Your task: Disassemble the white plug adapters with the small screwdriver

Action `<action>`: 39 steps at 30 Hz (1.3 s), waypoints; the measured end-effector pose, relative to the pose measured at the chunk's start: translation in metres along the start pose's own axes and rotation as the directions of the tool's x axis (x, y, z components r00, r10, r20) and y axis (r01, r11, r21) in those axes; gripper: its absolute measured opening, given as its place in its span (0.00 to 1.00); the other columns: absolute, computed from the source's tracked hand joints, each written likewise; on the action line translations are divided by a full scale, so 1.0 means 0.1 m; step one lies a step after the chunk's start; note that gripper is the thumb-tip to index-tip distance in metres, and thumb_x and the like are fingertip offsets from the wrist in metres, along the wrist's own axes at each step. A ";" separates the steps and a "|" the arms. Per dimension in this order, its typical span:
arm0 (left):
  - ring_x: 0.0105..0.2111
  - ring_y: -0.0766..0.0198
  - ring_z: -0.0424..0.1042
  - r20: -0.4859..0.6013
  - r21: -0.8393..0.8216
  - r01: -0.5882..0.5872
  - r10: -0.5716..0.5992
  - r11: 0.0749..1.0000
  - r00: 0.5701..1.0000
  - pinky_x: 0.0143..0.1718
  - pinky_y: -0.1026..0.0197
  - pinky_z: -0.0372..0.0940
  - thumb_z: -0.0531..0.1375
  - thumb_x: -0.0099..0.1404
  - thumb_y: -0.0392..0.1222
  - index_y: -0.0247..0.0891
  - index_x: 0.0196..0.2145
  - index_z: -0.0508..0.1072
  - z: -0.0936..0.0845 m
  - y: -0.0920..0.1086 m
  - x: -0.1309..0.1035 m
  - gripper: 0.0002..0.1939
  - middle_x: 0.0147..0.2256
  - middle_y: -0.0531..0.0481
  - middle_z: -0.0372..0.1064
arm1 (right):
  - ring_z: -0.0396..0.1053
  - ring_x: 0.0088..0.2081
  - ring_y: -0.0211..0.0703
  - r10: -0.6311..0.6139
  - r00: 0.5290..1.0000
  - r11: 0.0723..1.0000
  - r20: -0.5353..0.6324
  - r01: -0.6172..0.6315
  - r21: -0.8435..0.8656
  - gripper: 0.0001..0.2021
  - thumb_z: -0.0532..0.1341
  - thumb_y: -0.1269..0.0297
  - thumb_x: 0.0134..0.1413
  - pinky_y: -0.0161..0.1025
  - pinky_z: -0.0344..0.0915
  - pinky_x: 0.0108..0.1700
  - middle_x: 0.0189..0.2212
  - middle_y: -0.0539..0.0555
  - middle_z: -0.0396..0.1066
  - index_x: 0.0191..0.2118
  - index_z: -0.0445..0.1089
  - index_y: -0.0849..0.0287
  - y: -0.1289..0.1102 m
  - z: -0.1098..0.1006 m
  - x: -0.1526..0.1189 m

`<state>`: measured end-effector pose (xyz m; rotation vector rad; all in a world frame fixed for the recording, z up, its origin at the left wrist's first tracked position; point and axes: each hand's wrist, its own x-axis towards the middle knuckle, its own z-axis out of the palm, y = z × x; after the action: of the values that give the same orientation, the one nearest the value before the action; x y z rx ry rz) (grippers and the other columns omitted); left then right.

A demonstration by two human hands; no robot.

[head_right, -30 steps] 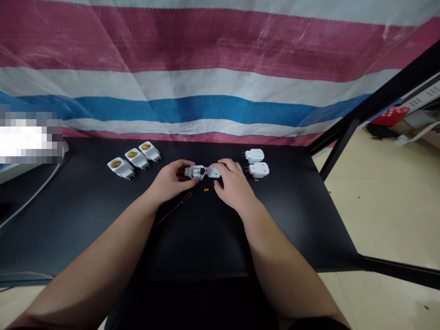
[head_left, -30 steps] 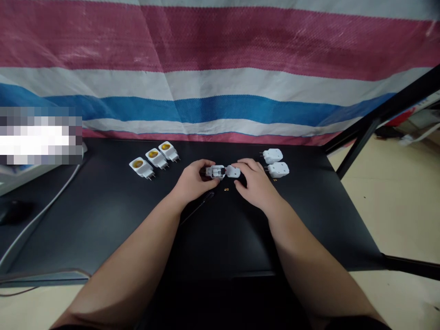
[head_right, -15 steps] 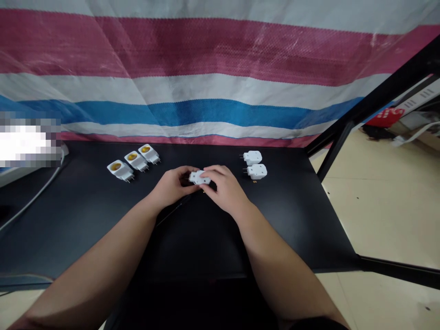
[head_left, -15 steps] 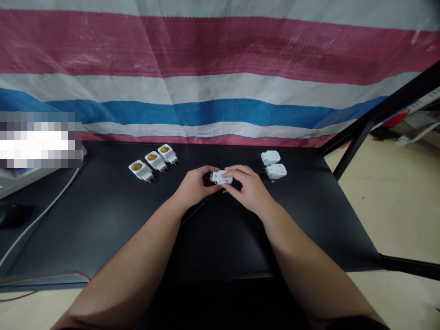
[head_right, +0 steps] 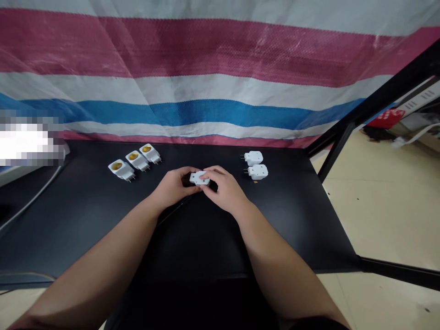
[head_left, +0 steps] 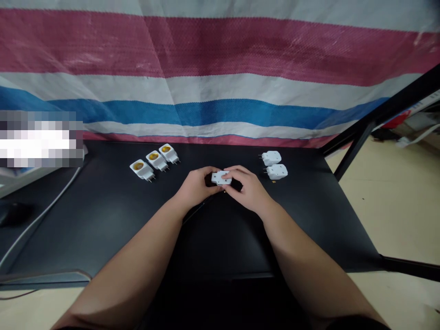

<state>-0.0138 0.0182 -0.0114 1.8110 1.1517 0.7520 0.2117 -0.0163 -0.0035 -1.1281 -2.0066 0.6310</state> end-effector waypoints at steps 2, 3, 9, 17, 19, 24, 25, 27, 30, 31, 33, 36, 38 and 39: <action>0.41 0.54 0.83 0.002 0.005 0.001 -0.001 1.000 1.000 0.47 0.52 0.76 0.76 0.60 0.45 0.40 0.53 0.82 0.00 0.00 0.00 0.24 0.46 0.46 0.84 | 0.80 0.52 0.51 -0.006 1.000 1.000 0.002 0.006 0.014 0.11 0.67 0.72 0.64 0.50 0.79 0.50 0.55 0.59 0.77 0.50 0.78 0.53 -0.01 0.00 -0.01; 0.41 0.54 0.83 0.005 0.002 -0.002 0.002 1.000 1.000 0.47 0.52 0.76 0.76 0.60 0.44 0.40 0.53 0.82 0.00 0.00 0.00 0.24 0.46 0.46 0.84 | 0.80 0.51 0.51 -0.005 1.000 1.000 0.001 0.005 0.018 0.11 0.67 0.72 0.64 0.48 0.79 0.48 0.55 0.59 0.77 0.50 0.78 0.54 -0.01 0.00 -0.01; 0.44 0.54 0.83 -0.018 -0.028 -0.045 0.045 0.999 0.999 0.49 0.51 0.78 0.77 0.60 0.42 0.39 0.58 0.78 0.02 -0.06 0.01 0.30 0.51 0.44 0.83 | 0.79 0.55 0.53 0.017 1.000 1.000 -0.016 -0.017 0.015 0.08 0.69 0.72 0.62 0.52 0.78 0.54 0.57 0.60 0.77 0.46 0.78 0.55 -0.01 0.00 0.01; 0.43 0.55 0.82 0.007 -0.087 -0.075 0.076 0.993 0.997 0.48 0.51 0.78 0.78 0.59 0.44 0.38 0.57 0.77 0.01 -0.14 0.03 0.30 0.48 0.43 0.81 | 0.80 0.55 0.54 0.020 1.000 0.996 0.022 -0.018 -0.082 0.10 0.69 0.75 0.63 0.56 0.76 0.60 0.54 0.59 0.79 0.47 0.78 0.55 -0.01 0.03 0.04; 0.45 0.56 0.80 0.042 -0.132 -0.118 0.124 0.984 0.991 0.44 0.53 0.78 0.79 0.58 0.44 0.39 0.60 0.75 -0.03 -0.12 0.02 0.35 0.54 0.40 0.78 | 0.80 0.56 0.55 0.006 1.000 0.995 0.013 -0.004 -0.103 0.10 0.68 0.74 0.64 0.57 0.77 0.60 0.55 0.60 0.79 0.48 0.78 0.55 -0.05 -0.05 -0.01; 0.50 0.55 0.74 0.082 -0.218 -0.182 0.204 0.959 0.976 0.38 0.59 0.75 0.76 0.62 0.49 0.42 0.64 0.74 -0.11 -0.04 -0.03 0.35 0.60 0.37 0.69 | 0.82 0.56 0.54 -0.052 0.981 0.981 -0.185 0.016 -0.192 0.08 0.68 0.68 0.68 0.58 0.80 0.60 0.57 0.60 0.82 0.51 0.79 0.52 -0.09 -0.48 -0.44; 0.49 0.55 0.74 0.082 -0.210 -0.183 0.204 0.960 0.976 0.37 0.60 0.74 0.74 0.63 0.49 0.41 0.62 0.74 -0.12 -0.02 -0.03 0.32 0.58 0.38 0.70 | 0.83 0.56 0.55 -0.076 0.963 0.971 -0.259 0.013 -0.237 0.08 0.68 0.67 0.68 0.59 0.80 0.61 0.57 0.60 0.82 0.50 0.79 0.52 -0.05 -0.58 -0.57; 0.47 0.56 0.74 0.089 -0.167 -0.190 0.207 0.968 0.974 0.36 0.60 0.73 0.73 0.65 0.50 0.40 0.60 0.76 -0.11 -0.01 -0.02 0.29 0.55 0.39 0.71 | 0.82 0.58 0.57 -0.109 0.925 0.948 -0.365 -0.014 -0.318 0.08 0.69 0.66 0.68 0.60 0.80 0.62 0.58 0.62 0.82 0.50 0.79 0.53 0.08 -0.74 -0.83; 0.43 0.57 0.75 0.095 -0.068 -0.210 0.215 0.975 0.972 0.34 0.60 0.70 0.72 0.65 0.50 0.39 0.55 0.78 -0.06 -0.02 -0.01 0.24 0.50 0.41 0.73 | 0.83 0.56 0.59 -0.021 0.947 0.917 -0.321 -0.109 -0.383 0.08 0.67 0.64 0.69 0.62 0.81 0.60 0.57 0.63 0.82 0.51 0.80 0.54 0.35 -0.87 -1.11; 0.41 0.58 0.75 0.097 -0.033 -0.216 0.218 0.976 0.971 0.33 0.60 0.69 0.72 0.65 0.50 0.39 0.53 0.79 -0.04 -0.03 0.00 0.22 0.48 0.43 0.74 | 0.84 0.51 0.57 0.019 0.949 0.921 -0.315 -0.139 -0.364 0.09 0.65 0.64 0.69 0.60 0.83 0.58 0.56 0.64 0.81 0.52 0.80 0.54 0.43 -0.88 -1.16; 0.36 0.61 0.74 0.102 0.032 -0.232 0.228 0.972 0.968 0.33 0.59 0.67 0.71 0.66 0.50 0.39 0.48 0.81 -0.01 -0.04 0.00 0.17 0.43 0.46 0.75 | 0.85 0.47 0.55 0.059 0.936 0.924 -0.346 -0.182 -0.336 0.10 0.64 0.64 0.69 0.58 0.84 0.54 0.57 0.65 0.80 0.52 0.80 0.55 0.53 -0.89 -1.22; 0.34 0.62 0.74 0.111 0.130 -0.276 0.263 0.952 0.958 0.37 0.57 0.70 0.70 0.67 0.48 0.39 0.46 0.82 0.04 -0.03 0.00 0.13 0.40 0.47 0.77 | 0.84 0.46 0.54 0.093 0.925 0.924 -0.368 -0.218 -0.314 0.10 0.64 0.64 0.69 0.57 0.85 0.53 0.59 0.66 0.77 0.51 0.80 0.56 0.56 -0.86 -1.21; 0.37 0.60 0.77 0.121 0.195 -0.312 0.293 0.930 0.949 0.43 0.54 0.72 0.70 0.67 0.45 0.40 0.46 0.83 0.07 -0.02 0.01 0.12 0.41 0.47 0.79 | 0.84 0.45 0.53 0.114 0.919 0.926 -0.378 -0.236 -0.294 0.10 0.63 0.64 0.69 0.57 0.85 0.52 0.59 0.66 0.75 0.51 0.80 0.55 0.56 -0.85 -1.20; 0.39 0.58 0.78 0.127 0.225 -0.326 0.304 0.918 0.944 0.45 0.53 0.73 0.70 0.67 0.44 0.40 0.46 0.83 0.08 -0.01 0.02 0.11 0.41 0.47 0.80 | 0.83 0.44 0.53 0.120 0.916 0.928 -0.383 -0.241 -0.285 0.11 0.63 0.64 0.69 0.56 0.85 0.52 0.59 0.66 0.75 0.51 0.80 0.55 0.57 -0.85 -1.20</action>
<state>-0.0070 0.0179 -0.0159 2.2505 0.9348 0.7249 0.3488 -0.0868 -0.0356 -1.5230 -1.7343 0.1578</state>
